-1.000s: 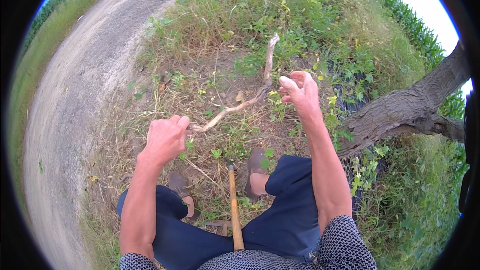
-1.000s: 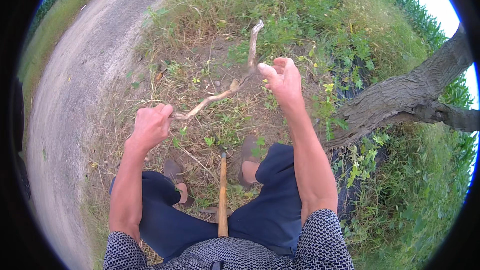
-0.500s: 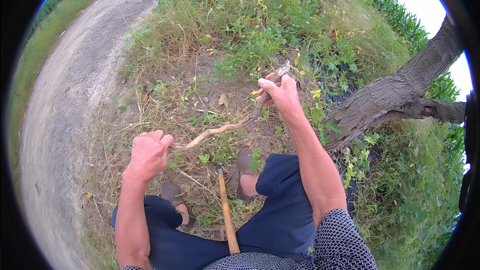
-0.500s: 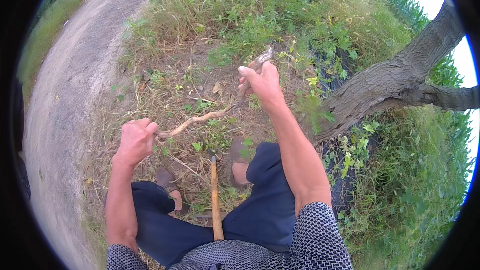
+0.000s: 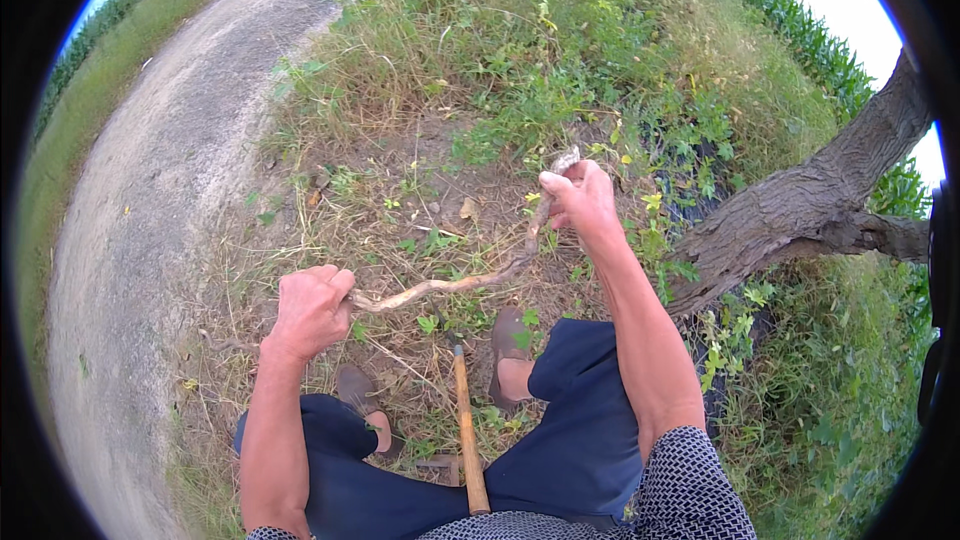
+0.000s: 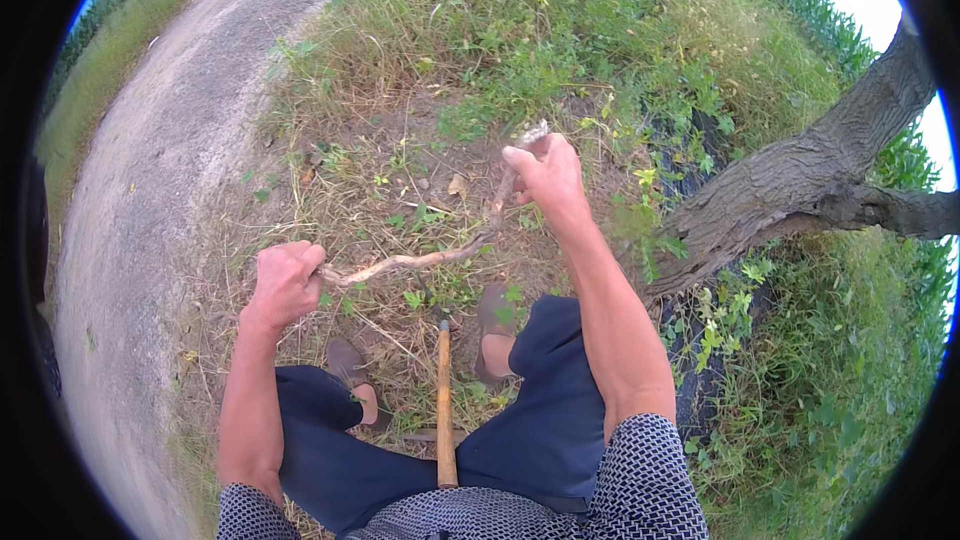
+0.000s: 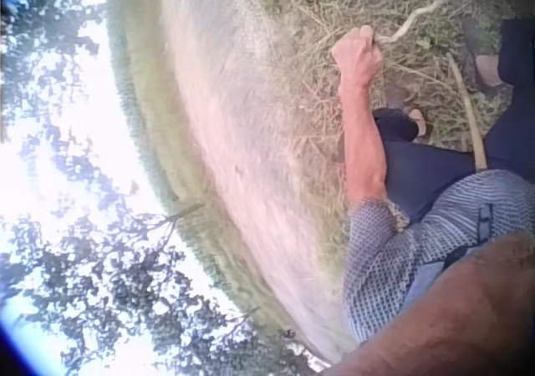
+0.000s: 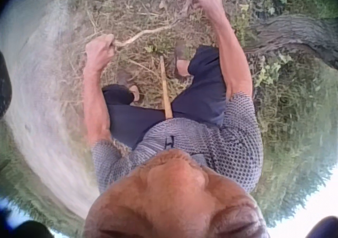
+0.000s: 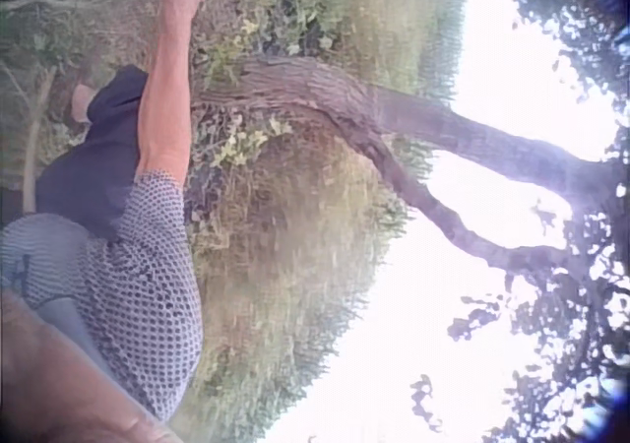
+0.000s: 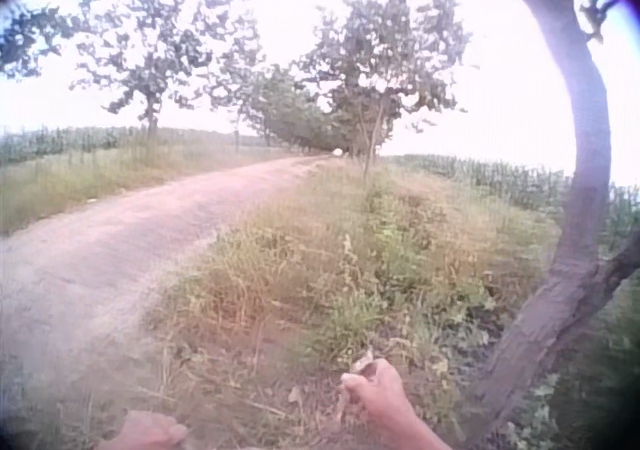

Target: The person uses a sickle to cut weeds and grass along a roadside verge. They gather the cut vegetation by hand and pull up a long root from the soil, then continue cutting more weeds near a tree trunk.

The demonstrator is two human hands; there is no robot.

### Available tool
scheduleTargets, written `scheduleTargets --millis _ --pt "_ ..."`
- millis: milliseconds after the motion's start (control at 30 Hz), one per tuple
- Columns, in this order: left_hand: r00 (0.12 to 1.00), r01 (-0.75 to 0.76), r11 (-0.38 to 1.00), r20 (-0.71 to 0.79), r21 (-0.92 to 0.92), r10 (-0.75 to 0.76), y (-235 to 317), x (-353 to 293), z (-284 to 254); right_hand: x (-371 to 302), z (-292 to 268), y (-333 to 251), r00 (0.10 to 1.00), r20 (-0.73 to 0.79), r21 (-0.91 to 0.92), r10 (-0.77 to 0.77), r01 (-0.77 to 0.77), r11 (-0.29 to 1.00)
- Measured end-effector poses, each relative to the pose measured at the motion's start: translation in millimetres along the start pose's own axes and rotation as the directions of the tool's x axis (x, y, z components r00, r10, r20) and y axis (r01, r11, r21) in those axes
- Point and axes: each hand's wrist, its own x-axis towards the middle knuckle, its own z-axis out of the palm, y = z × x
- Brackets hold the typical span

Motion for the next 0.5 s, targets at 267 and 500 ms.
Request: scheduleTargets --millis 267,500 --pt "0.992 0.049 0.999 -0.117 -0.009 -0.05 -12.8 -9.8 -12.2 -39.4 10.1 -39.5 0.808 0.077 -0.615 -0.585 0.5 0.61" --pt "0.984 0.069 0.997 -0.162 -0.045 -0.076 -22.2 -12.7 -18.6 -48.1 -2.0 -88.2 0.48 0.604 -0.551 -0.636 0.828 0.101"
